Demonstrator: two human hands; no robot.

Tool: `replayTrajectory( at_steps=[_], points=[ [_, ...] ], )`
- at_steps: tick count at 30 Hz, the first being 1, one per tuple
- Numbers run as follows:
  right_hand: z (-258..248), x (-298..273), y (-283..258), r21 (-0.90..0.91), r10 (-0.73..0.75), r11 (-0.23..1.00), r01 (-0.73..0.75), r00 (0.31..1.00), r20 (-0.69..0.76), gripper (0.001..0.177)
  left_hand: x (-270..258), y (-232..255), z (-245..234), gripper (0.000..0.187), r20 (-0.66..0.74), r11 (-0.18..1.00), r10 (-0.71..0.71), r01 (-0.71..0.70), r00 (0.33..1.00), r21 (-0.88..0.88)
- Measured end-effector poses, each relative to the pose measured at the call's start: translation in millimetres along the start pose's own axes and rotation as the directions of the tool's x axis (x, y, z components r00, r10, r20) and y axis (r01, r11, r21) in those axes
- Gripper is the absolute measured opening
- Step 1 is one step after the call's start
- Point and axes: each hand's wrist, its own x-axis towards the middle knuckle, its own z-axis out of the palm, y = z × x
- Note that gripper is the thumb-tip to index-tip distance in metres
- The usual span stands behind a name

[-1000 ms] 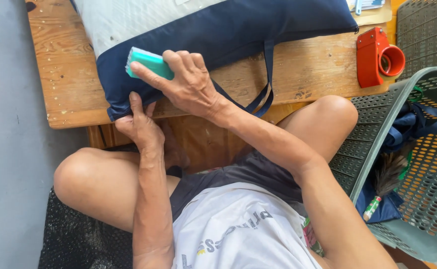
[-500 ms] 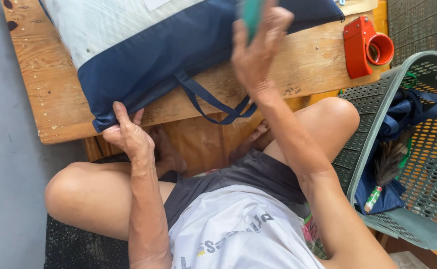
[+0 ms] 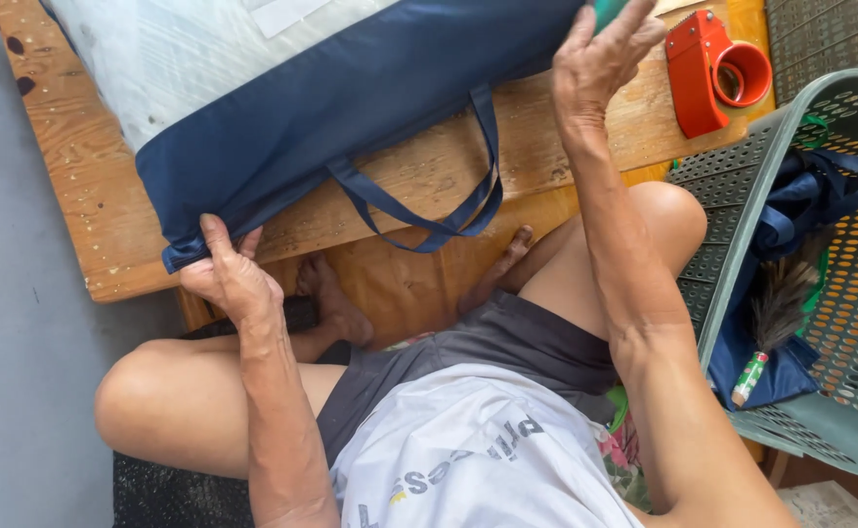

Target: Packing a pillow into a blue tote bag and tucking the edges using a small plastic tool.

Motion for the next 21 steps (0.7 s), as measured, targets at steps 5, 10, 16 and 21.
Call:
replayTrajectory(
  at_steps=[5, 10, 16, 21],
  points=[
    [-29.0, -26.5, -56.0, 0.242, 0.058, 0.967, -0.083, 0.993, 0.107, 0.075, 20.0, -5.9, -16.2, 0.024, -0.091, 0.998, -0.060, 0.058, 0.994, -0.023],
    [-82.6, -49.2, -170.6, 0.257, -0.809, 0.587, 0.767, 0.554, 0.197, 0.049, 30.2, 21.2, 10.0, 0.092, 0.356, 0.461, 0.718, -0.792, 0.598, 0.401],
    [-42.8, -21.3, -130.3, -0.030, -0.557, 0.812, 0.583, 0.789, 0.260, 0.066, -11.9, 55.1, 117.8, 0.110, 0.762, -0.201, 0.183, -0.735, 0.621, 0.647],
    [-34.6, 17.4, -38.2, -0.220, -0.156, 0.947, 0.233, 0.935, 0.318, 0.039, -3.5, 27.6, 105.7, 0.108, 0.803, -0.196, 0.272, -0.786, 0.531, 0.586]
  ],
)
